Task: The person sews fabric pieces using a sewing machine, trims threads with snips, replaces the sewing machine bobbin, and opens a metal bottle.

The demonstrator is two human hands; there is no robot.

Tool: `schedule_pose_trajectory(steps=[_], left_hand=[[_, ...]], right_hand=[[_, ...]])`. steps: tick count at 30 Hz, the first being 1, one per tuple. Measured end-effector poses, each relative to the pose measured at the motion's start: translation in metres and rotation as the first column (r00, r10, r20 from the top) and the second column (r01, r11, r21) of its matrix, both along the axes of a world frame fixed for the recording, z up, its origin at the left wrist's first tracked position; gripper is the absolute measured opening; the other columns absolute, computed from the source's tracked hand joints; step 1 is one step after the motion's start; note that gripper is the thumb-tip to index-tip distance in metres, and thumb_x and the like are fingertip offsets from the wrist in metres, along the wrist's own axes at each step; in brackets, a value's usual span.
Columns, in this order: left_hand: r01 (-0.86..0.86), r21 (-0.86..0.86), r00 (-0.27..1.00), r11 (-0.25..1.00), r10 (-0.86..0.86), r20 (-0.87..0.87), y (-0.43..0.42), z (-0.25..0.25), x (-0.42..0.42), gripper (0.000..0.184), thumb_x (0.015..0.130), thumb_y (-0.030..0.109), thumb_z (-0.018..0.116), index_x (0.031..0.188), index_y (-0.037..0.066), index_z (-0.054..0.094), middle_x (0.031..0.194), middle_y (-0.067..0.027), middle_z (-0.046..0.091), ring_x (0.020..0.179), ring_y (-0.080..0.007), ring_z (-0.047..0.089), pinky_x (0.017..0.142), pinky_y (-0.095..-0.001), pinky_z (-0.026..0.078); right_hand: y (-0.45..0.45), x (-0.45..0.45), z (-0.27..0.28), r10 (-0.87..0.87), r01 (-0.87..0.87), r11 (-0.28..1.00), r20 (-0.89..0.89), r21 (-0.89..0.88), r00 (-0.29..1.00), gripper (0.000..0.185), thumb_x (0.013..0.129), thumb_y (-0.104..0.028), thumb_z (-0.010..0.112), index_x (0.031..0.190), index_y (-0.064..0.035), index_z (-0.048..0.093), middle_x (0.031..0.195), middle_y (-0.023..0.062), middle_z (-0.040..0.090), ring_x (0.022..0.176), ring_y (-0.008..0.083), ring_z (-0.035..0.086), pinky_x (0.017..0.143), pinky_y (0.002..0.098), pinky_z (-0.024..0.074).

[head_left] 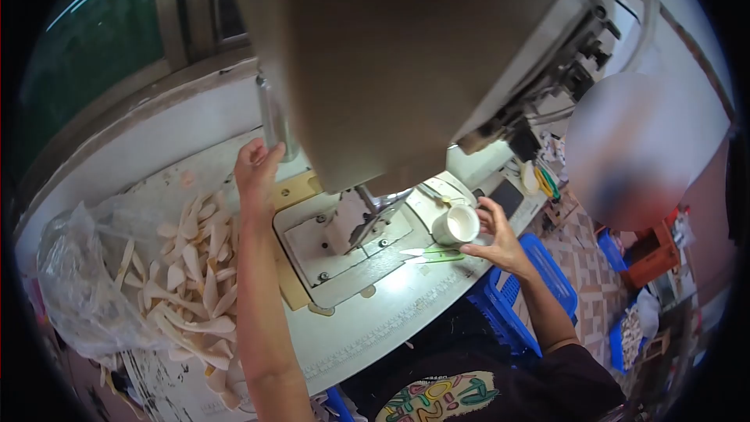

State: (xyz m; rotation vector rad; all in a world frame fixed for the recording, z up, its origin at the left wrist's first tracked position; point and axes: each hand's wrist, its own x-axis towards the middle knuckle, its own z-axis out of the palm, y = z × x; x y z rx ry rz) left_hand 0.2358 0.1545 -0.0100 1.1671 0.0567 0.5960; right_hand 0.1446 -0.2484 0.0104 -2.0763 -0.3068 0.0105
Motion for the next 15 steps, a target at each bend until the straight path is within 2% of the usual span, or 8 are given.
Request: schedule_pose_trajectory(steps=[5, 7, 9, 10, 11, 13, 14, 15], left_hand=[[-0.120, 0.210, 0.991, 0.970, 0.128, -0.026, 0.006, -0.039, 0.042, 0.074, 0.063, 0.028, 0.073, 0.118, -0.008, 0.040, 0.113, -0.0189, 0.044, 0.104, -0.0246, 0.044, 0.088, -0.0326, 0.036], [-0.190, 0.263, 0.980, 0.946, 0.198, -0.005, 0.005, -0.052, 0.058, 0.076, 0.063, 0.029, 0.074, 0.118, -0.008, 0.039, 0.115, -0.0211, 0.042, 0.105, -0.0275, 0.044, 0.091, -0.0345, 0.035], [-0.215, 0.372, 0.951, 0.903, 0.280, -0.130, -0.003, -0.014, 0.038, 0.077, 0.061, 0.030, 0.074, 0.118, -0.008, 0.039, 0.116, -0.0249, 0.042, 0.107, -0.0328, 0.044, 0.093, -0.0381, 0.034], [-0.290, 0.406, 0.931, 0.867, 0.354, -0.091, -0.008, -0.002, 0.031, 0.078, 0.060, 0.029, 0.075, 0.119, -0.008, 0.038, 0.117, -0.0259, 0.041, 0.108, -0.0350, 0.042, 0.094, -0.0398, 0.033], [-0.357, 0.438, 0.906, 0.825, 0.421, -0.054, -0.013, 0.005, 0.027, 0.080, 0.059, 0.029, 0.076, 0.119, -0.008, 0.037, 0.118, -0.0269, 0.041, 0.110, -0.0373, 0.041, 0.095, -0.0415, 0.032], [-0.396, 0.488, 0.885, 0.778, 0.465, -0.022, -0.016, 0.008, 0.032, 0.083, 0.058, 0.027, 0.076, 0.122, -0.007, 0.034, 0.119, -0.0276, 0.039, 0.112, -0.0388, 0.037, 0.096, -0.0435, 0.030], [-0.379, 0.496, 0.893, 0.781, 0.450, -0.026, -0.017, 0.011, 0.034, 0.088, 0.058, 0.026, 0.076, 0.125, -0.007, 0.029, 0.122, -0.0282, 0.036, 0.115, -0.0407, 0.033, 0.098, -0.0458, 0.027], [-0.396, 0.513, 0.884, 0.761, 0.467, -0.010, -0.018, 0.011, 0.038, 0.089, 0.058, 0.026, 0.076, 0.125, -0.007, 0.027, 0.123, -0.0284, 0.035, 0.116, -0.0410, 0.033, 0.098, -0.0459, 0.027]], right_hand=[[0.014, 0.008, -0.034, -0.116, 0.108, 0.992, 0.148, 0.062, 0.982, 0.078, 0.060, -0.014, 0.080, 0.122, 0.0006, 0.035, 0.113, 0.0098, 0.048, 0.108, 0.0188, 0.046, 0.095, 0.0286, 0.0340], [0.013, 0.011, -0.038, -0.147, 0.145, 0.989, 0.209, 0.024, 0.967, 0.073, 0.060, -0.013, 0.080, 0.118, -0.0003, 0.038, 0.110, 0.0085, 0.048, 0.105, 0.0173, 0.047, 0.093, 0.0285, 0.0357], [0.020, 0.010, -0.017, -0.143, 0.107, 0.979, 0.208, 0.175, 0.968, 0.071, 0.060, -0.012, 0.079, 0.117, -0.0015, 0.038, 0.110, 0.0084, 0.048, 0.103, 0.0165, 0.048, 0.091, 0.0290, 0.0374], [0.028, 0.017, -0.007, -0.106, 0.017, 0.949, 0.269, 0.314, 0.957, 0.070, 0.060, -0.012, 0.078, 0.116, -0.0024, 0.036, 0.108, 0.0076, 0.048, 0.102, 0.0153, 0.048, 0.089, 0.0289, 0.0393], [0.045, 0.022, 0.014, -0.118, -0.004, 0.949, 0.366, 0.315, 0.923, 0.064, 0.061, -0.011, 0.077, 0.111, -0.0016, 0.037, 0.098, 0.0075, 0.050, 0.096, 0.0163, 0.051, 0.084, 0.0274, 0.0422], [0.054, 0.057, 0.026, -0.059, -0.027, 0.965, 0.314, 0.262, 0.948, 0.061, 0.061, -0.015, 0.077, 0.107, -0.0010, 0.040, 0.093, 0.0073, 0.051, 0.093, 0.0160, 0.052, 0.079, 0.0268, 0.0431], [0.056, 0.080, 0.028, -0.053, 0.031, 0.984, 0.123, 0.174, 0.991, 0.056, 0.061, -0.018, 0.076, 0.105, -0.0016, 0.046, 0.092, 0.0080, 0.054, 0.091, 0.0152, 0.051, 0.075, 0.0263, 0.0431], [0.065, 0.102, 0.029, -0.058, 0.052, 0.994, 0.068, 0.097, 0.996, 0.057, 0.058, -0.022, 0.079, 0.105, -0.0034, 0.052, 0.094, 0.0085, 0.057, 0.091, 0.0173, 0.053, 0.075, 0.0295, 0.0440]])
